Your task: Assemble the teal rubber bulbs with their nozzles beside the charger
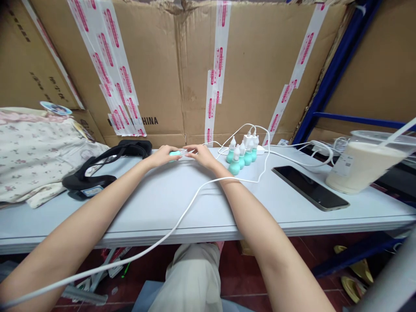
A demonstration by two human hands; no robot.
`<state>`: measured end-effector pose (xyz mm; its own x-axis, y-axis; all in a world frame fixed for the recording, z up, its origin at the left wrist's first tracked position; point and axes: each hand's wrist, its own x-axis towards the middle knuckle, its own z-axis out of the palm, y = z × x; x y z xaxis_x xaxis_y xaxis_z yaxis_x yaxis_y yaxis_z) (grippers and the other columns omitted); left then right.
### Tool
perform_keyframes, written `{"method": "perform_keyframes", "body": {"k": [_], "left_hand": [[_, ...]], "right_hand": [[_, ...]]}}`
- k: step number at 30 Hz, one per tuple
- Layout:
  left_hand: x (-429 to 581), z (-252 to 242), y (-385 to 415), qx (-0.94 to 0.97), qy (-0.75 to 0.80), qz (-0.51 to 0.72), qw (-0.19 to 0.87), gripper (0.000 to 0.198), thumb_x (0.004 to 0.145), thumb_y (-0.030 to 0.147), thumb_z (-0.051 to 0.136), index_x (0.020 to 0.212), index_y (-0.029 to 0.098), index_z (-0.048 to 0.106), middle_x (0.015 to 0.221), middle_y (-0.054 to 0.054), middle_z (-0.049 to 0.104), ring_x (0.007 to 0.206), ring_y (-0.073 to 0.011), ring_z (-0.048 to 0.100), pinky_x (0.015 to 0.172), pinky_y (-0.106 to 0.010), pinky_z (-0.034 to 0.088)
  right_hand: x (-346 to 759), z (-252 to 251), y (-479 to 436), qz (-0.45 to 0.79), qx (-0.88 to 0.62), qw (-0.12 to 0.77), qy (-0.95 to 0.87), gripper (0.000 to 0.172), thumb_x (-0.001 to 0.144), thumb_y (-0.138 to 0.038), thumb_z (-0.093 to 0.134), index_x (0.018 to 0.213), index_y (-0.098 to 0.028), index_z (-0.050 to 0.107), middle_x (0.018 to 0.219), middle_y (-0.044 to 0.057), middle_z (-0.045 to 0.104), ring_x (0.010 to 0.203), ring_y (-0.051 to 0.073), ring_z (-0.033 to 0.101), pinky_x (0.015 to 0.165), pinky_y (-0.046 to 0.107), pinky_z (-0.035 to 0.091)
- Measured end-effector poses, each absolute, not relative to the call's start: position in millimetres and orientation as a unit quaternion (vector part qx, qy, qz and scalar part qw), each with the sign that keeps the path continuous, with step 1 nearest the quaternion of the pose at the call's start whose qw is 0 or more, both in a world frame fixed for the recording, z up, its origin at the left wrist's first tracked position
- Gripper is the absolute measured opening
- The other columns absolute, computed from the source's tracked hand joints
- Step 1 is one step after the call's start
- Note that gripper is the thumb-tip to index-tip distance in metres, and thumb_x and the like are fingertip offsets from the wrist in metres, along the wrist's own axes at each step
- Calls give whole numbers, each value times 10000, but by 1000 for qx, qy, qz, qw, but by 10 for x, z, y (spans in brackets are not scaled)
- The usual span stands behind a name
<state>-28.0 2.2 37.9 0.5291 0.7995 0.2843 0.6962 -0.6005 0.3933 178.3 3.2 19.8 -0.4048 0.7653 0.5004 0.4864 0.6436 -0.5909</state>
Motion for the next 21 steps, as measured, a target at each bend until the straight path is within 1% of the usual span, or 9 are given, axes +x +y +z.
{"method": "perform_keyframes", "body": {"k": [2, 4, 7, 10, 12, 16, 21], "left_hand": [[-259, 369, 4, 876, 417, 218, 108, 503, 786, 484, 481, 1068, 123, 689, 880, -58, 709, 800, -199, 591, 750, -269, 418], [-236, 371, -18, 882, 409, 212, 102, 492, 797, 495, 471, 1038, 130, 696, 839, -52, 704, 771, -190, 578, 716, -259, 409], [-206, 392, -48, 885, 414, 199, 84, 487, 819, 523, 448, 949, 128, 702, 786, -55, 687, 738, -186, 566, 679, -256, 392], [-186, 429, -68, 886, 420, 191, 53, 481, 846, 528, 424, 854, 125, 686, 779, -74, 674, 730, -191, 571, 688, -266, 391], [-176, 458, -78, 886, 424, 187, 24, 476, 869, 522, 402, 838, 131, 671, 781, -82, 669, 734, -198, 580, 705, -278, 398], [-165, 502, -94, 876, 449, 172, -37, 464, 905, 498, 362, 879, 134, 649, 840, -111, 673, 796, -234, 614, 734, -301, 418], [-116, 512, -128, 859, 486, 136, -89, 398, 928, 417, 361, 1010, 127, 621, 958, -150, 664, 929, -279, 632, 783, -329, 450]], "right_hand": [[1753, 150, 49, 165, -388, 405, -811, 243, 748, -210, 666, 985, -161, 688, 1005, 73, 711, 829, 161, 633, 772, 294, 472], [1738, 122, 53, 166, -388, 422, -803, 225, 708, -199, 690, 927, -160, 660, 931, 54, 706, 789, 155, 631, 723, 277, 471], [1740, 140, 38, 158, -380, 441, -798, 198, 662, -211, 717, 816, -158, 604, 809, 24, 674, 710, 141, 607, 649, 246, 440], [1752, 204, 7, 119, -374, 457, -798, 189, 662, -248, 717, 720, -162, 559, 730, 10, 643, 652, 127, 562, 609, 229, 396], [1757, 244, -16, 86, -373, 466, -798, 181, 690, -276, 695, 704, -163, 555, 697, 4, 628, 631, 121, 538, 600, 225, 375], [1747, 261, -58, 42, -376, 476, -794, 159, 742, -303, 650, 735, -162, 578, 683, 8, 626, 613, 118, 520, 605, 227, 360], [1735, 201, -72, 12, -396, 480, -783, 146, 749, -294, 648, 763, -162, 588, 683, 3, 631, 590, 113, 501, 623, 233, 353]]}}
